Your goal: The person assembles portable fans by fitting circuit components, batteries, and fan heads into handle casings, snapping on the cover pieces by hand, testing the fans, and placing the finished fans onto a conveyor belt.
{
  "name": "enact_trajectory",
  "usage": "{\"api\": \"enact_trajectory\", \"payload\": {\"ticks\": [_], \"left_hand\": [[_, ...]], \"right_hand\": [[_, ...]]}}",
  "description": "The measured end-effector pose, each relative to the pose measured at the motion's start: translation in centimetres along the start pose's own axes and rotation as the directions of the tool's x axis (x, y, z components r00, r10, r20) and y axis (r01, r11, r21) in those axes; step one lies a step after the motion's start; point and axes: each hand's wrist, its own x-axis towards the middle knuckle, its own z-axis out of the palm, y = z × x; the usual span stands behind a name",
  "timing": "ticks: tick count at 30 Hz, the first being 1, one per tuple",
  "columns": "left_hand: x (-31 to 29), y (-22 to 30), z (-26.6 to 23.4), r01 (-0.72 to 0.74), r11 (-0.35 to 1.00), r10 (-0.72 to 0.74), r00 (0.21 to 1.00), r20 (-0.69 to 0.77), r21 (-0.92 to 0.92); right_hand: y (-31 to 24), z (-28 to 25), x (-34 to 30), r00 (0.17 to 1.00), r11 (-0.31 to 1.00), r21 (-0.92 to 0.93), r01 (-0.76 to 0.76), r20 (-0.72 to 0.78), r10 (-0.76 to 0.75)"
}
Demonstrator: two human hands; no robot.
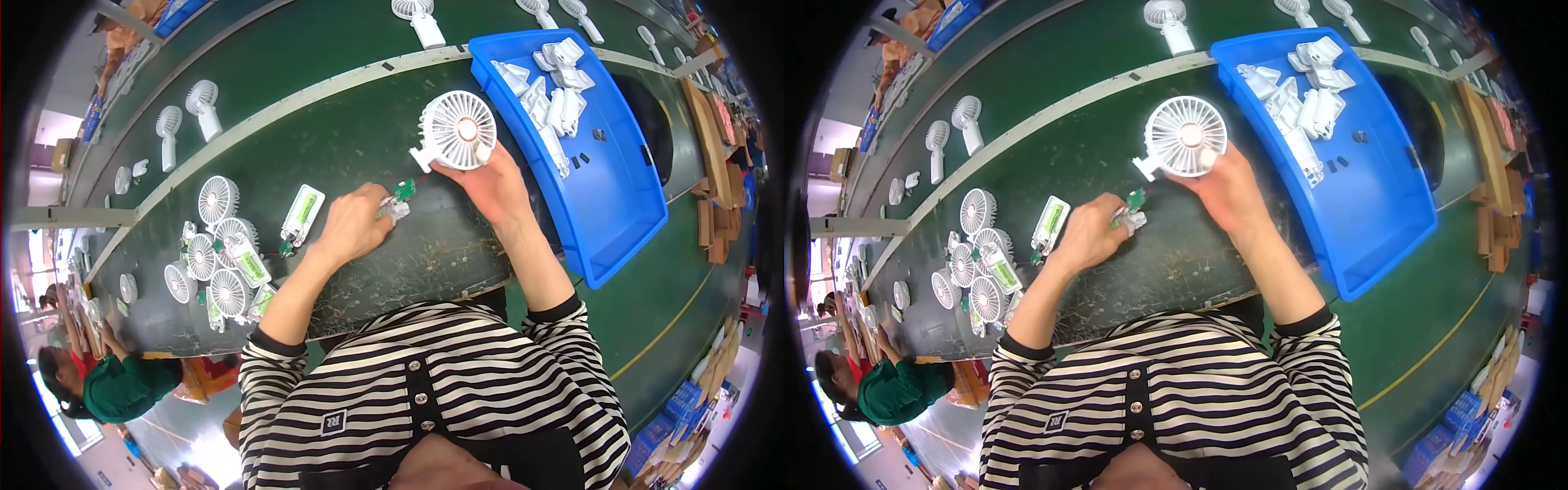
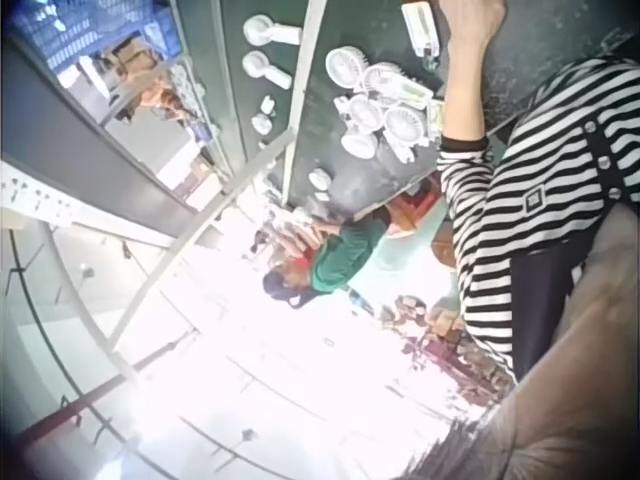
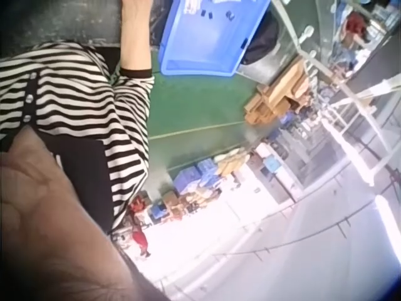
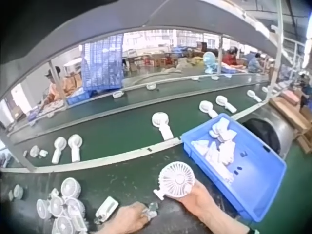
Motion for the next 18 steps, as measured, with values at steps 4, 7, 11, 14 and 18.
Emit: {"api": "enact_trajectory", "payload": {"ticks": [4,7,11,14,18], "left_hand": [[-1.3,0.0,1.6,0.418,0.51,-0.163,0.905,0.393,-0.751],[-2.4,0.7,2.5,0.495,-0.102,0.037,0.869,0.494,-0.863],[-4.4,0.5,3.7,0.394,-0.458,0.108,0.914,0.39,-0.797],[-4.5,0.3,3.6,0.357,-0.479,-0.065,0.897,0.438,-0.802],[-4.1,0.8,2.6,0.326,-0.286,-0.305,0.86,0.408,-0.901]], "right_hand": [[0.9,1.2,0.0,0.992,0.975,0.185,-0.125,0.05,0.117],[1.6,1.9,-0.5,0.982,0.959,0.213,-0.189,0.05,0.183],[2.1,3.0,-1.7,0.952,0.914,0.269,-0.303,0.051,0.301],[2.7,2.6,-2.8,0.907,0.845,0.335,-0.417,0.096,0.41],[3.4,1.3,-3.7,0.91,0.891,0.193,-0.411,0.036,0.412]]}}
